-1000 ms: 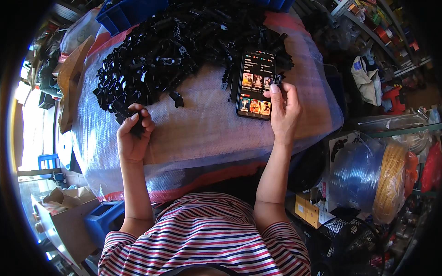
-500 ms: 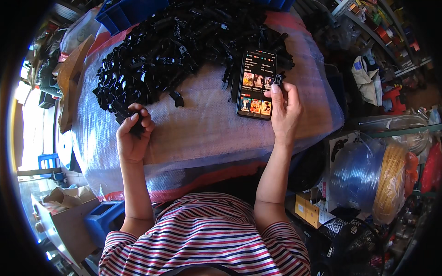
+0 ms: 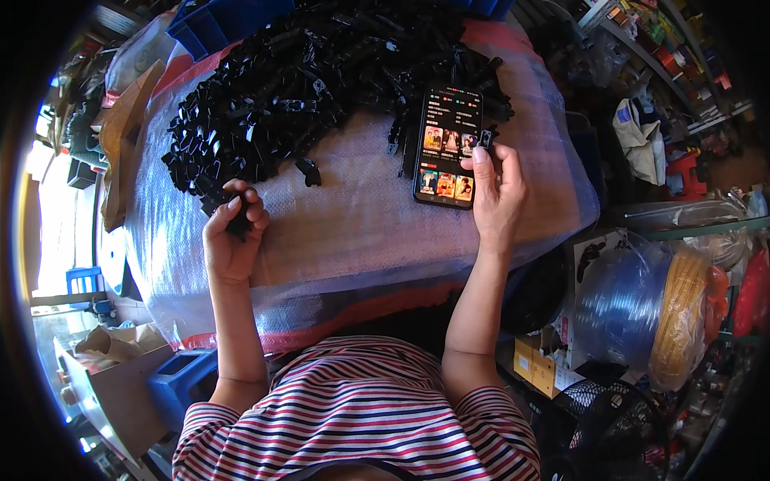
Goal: The recorder is assembling small black plastic components by hand at a workbench.
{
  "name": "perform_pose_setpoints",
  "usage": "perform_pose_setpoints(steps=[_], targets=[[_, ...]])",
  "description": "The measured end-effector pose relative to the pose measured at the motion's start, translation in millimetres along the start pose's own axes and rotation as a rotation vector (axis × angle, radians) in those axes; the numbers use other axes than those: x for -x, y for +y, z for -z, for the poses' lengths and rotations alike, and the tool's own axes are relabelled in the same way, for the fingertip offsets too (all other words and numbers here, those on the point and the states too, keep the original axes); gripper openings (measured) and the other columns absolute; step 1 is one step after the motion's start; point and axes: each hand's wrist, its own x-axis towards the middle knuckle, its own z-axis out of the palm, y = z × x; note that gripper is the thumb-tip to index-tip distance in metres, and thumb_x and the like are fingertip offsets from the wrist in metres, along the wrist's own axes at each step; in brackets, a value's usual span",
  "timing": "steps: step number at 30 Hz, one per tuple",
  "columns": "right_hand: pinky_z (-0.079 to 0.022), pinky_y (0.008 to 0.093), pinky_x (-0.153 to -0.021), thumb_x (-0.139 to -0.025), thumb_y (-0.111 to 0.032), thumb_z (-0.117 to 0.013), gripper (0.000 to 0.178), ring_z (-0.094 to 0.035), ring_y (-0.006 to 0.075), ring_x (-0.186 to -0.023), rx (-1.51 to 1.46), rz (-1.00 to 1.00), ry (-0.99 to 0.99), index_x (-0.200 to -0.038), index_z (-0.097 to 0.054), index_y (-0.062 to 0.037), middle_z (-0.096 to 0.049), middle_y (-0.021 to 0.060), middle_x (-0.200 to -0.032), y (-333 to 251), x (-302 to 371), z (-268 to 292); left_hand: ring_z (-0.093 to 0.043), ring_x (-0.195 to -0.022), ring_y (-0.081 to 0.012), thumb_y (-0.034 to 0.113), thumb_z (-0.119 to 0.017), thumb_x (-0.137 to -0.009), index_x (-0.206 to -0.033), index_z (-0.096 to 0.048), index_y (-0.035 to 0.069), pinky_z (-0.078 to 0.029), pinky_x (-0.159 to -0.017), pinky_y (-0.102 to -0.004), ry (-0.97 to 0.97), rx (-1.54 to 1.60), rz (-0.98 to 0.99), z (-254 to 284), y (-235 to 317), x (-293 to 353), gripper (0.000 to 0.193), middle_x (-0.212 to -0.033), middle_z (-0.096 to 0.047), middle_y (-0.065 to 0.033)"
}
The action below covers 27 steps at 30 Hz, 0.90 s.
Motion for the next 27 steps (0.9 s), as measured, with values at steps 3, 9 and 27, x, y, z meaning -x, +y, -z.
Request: perform_pose_setpoints(steps=[3,9,27], targets=[[-0.042,0.0217,-0.069,-0.09,-0.02,-0.052,0.02,-0.056,0.0085,-0.072,0.0,0.003,0.003,-0.094,-0.054,-0.0004,-0.061,0.0048,-0.073,1.5,0.0,0.1,-0.054,-0.07,-0.018,0.005,-0.054,-0.078,-0.1,-0.052,0.001,-0.046,-0.064,-0.0288,-0.003,0.001,0.0,0.5,0.0,-0.4,0.023,-0.086,-0.057,-0.0117],[-0.042,0.0215,-0.07,-0.09,-0.02,-0.052,0.02,-0.056,0.0087,-0.072,0.011,0.005,0.005,-0.094,-0.054,-0.0004,-0.061,0.0048,-0.073,0.5,0.0,0.3,-0.054,-0.07,-0.018,0.005,-0.054,-0.078,-0.1,-0.052,0.0,-0.046,-0.064,-0.0288,-0.005,0.003,-0.001,0.5,0.2,-0.3,0.022,-0.086,-0.057,-0.0117],[-0.043,0.0219,-0.07,-0.09,-0.019,-0.052,0.019,-0.056,0.0088,-0.072,0.006,0.004,-0.001,-0.094,-0.054,-0.0002,-0.061,0.0051,-0.074,0.8,-0.3,0.2,-0.054,-0.07,-0.0181,0.005,-0.054,-0.078,-0.1,-0.052,0.001,-0.046,-0.064,-0.0287,-0.001,0.002,0.0,0.6,-0.2,-0.3,0.022,-0.086,-0.057,-0.0116]])
